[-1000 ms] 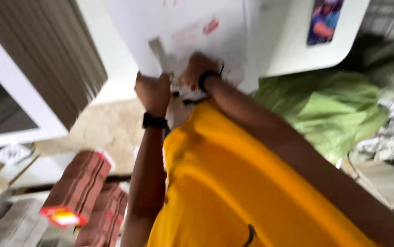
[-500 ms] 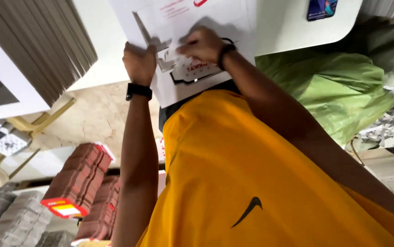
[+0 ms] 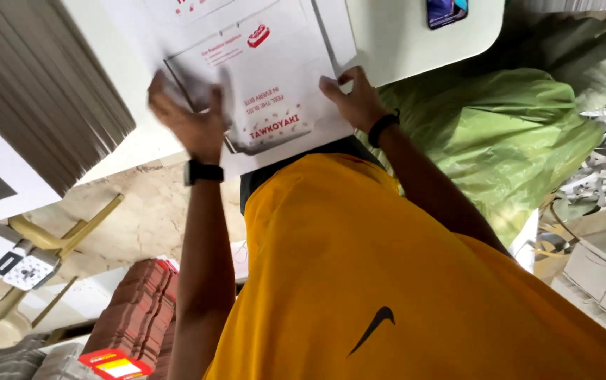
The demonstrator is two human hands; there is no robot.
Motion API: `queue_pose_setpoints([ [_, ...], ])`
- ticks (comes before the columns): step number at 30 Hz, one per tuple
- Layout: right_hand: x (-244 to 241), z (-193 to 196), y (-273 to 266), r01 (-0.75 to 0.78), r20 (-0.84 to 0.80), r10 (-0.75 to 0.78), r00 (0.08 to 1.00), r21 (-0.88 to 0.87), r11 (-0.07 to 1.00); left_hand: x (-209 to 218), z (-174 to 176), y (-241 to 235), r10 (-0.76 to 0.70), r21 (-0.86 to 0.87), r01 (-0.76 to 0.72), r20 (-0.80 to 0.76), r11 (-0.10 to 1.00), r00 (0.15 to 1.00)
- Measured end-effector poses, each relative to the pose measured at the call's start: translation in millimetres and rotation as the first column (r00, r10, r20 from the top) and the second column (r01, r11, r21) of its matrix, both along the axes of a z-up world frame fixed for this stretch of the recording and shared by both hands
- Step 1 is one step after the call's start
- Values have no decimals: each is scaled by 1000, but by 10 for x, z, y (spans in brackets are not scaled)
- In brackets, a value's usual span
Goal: Folding flat cardboard templates into snack boxes and stacking them on a table.
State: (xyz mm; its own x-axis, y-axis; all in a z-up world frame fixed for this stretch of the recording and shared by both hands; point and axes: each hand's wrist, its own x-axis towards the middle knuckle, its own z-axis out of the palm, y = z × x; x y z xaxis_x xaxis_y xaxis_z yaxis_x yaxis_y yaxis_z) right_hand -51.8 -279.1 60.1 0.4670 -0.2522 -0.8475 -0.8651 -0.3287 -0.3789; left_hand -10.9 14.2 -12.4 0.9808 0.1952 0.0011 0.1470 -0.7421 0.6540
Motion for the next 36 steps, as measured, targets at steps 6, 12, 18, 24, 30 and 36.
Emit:
queue_pose_setpoints([
  [6,179,-310,-158,-375,199,357,913,58,925,366,-185,-1150,-9,44,33,-468,998,884],
  [12,80,-548,150,-346,185,389,903,-228,910,510,107,-1369,104,54,-91,-655,994,749],
  [18,-32,-968,486,-537,95,690,718,-556,635,619,177,-1411,170,109,-131,-698,985,696],
  [24,75,-471,146,-284,158,305,939,-143,948,546,132,-1399,127,113,-70,-657,991,743],
  [30,-48,-729,-127,-142,324,198,925,-187,972,76,-75,-1228,-153,79,222,-503,972,850],
  [36,-2,-803,-109,-68,262,118,958,-193,979,91,234,-1373,-92,124,225,-650,966,754],
])
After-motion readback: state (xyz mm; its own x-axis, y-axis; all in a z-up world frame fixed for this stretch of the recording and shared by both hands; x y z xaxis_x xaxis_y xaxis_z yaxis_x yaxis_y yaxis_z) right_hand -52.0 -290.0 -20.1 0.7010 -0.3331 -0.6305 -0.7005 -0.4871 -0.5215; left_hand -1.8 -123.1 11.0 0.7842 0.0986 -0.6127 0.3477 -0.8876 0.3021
